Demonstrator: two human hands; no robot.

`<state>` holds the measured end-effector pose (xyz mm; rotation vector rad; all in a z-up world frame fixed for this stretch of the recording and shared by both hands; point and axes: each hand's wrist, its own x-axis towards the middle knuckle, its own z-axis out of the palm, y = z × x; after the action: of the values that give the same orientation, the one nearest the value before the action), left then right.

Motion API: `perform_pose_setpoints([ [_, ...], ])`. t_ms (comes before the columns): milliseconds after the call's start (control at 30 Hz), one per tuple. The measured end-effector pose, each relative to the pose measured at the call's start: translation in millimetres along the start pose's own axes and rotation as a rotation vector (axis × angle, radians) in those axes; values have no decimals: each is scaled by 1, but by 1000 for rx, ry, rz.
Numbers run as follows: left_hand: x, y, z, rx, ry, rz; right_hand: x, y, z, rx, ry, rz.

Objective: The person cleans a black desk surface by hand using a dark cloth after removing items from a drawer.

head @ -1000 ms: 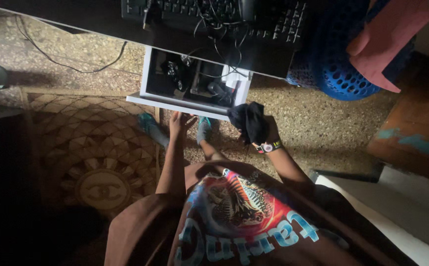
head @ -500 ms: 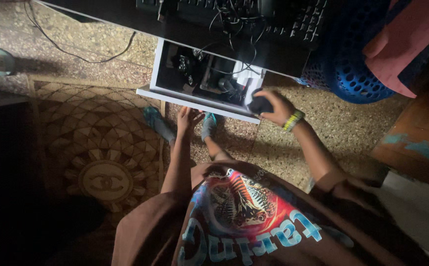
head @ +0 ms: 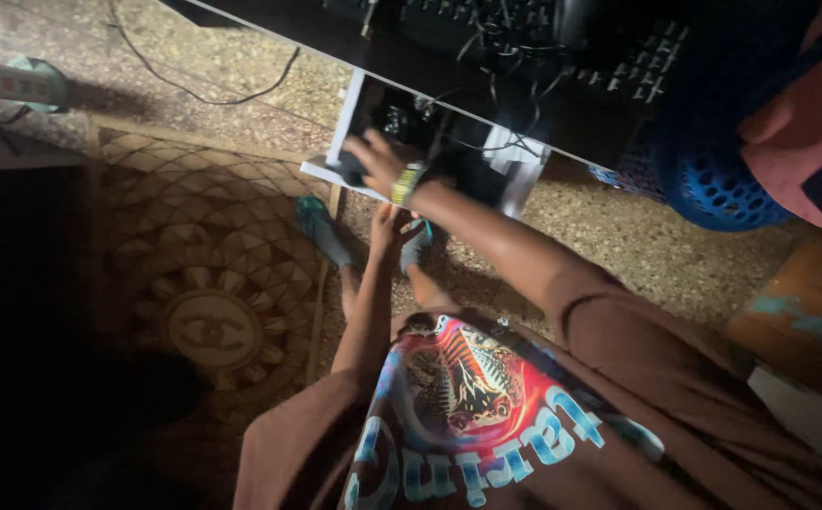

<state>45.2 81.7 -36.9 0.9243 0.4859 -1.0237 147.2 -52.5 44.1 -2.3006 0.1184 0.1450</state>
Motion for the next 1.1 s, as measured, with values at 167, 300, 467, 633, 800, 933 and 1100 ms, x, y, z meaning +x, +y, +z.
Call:
perform_pose_setpoints([
  [167, 2, 7, -2, 82, 23, -71, 34, -28, -2, -14, -210, 354],
  [300, 7, -5, -7, 69, 31, -80, -8, -33, -46, 62, -328, 515],
  [467, 8, 6, -8, 24, 9, -120, -90, -20, -135, -340, -347, 544],
  [633, 0, 11, -2, 94, -20, -75, -183, -12, -191, -568, -523, 627],
  [800, -5, 18, 0, 65, -60, -67, -162, 0, -175, -480, -665, 661],
  [933, -10, 23, 6, 47, -37, -76, -121, 16, -143, -164, -602, 627],
  [1100, -7, 19, 8, -16, -13, -76, -52, 5, -65, -52, -180, 394],
])
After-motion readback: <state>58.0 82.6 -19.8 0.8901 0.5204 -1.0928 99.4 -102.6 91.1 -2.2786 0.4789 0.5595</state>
